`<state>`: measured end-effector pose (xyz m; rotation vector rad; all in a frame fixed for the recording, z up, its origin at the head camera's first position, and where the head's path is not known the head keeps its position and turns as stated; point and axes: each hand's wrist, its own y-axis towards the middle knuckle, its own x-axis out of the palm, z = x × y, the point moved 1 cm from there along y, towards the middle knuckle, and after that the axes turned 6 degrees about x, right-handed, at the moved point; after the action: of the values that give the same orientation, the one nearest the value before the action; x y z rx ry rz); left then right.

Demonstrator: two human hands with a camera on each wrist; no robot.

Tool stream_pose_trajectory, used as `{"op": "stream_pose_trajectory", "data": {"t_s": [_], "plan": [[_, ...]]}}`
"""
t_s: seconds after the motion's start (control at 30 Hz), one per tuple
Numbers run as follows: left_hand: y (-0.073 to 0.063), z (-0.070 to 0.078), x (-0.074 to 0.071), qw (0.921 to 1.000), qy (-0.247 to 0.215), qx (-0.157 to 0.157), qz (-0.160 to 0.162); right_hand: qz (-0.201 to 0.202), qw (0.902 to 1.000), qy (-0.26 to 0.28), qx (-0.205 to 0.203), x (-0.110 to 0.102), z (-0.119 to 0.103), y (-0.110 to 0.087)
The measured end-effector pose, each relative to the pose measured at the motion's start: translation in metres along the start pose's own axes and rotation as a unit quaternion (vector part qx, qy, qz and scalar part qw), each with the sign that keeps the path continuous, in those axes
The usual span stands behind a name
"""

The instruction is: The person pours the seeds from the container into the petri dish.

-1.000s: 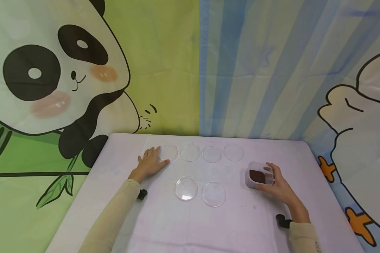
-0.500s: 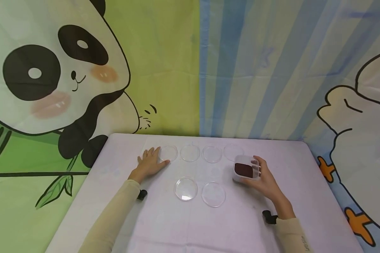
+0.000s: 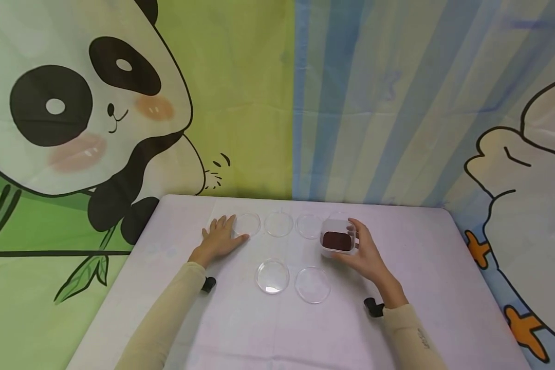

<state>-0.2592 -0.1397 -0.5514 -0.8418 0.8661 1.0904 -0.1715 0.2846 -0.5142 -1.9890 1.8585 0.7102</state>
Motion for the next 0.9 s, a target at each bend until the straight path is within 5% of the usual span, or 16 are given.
{"op": "stream_pose_trajectory", "data": {"t_s": [0.57,0.9], "plan": [[0.005,-0.006,0.003,0.9999,0.015,-0.002,-0.002,0.003,0.9983,-0.015,-0.056,0.046,-0.037,0.051],[0.003,-0.004,0.001,0.9998,0.02,-0.005,-0.003,-0.01,0.9928,-0.074,-0.094,0.073,-0.052,0.079]]}}
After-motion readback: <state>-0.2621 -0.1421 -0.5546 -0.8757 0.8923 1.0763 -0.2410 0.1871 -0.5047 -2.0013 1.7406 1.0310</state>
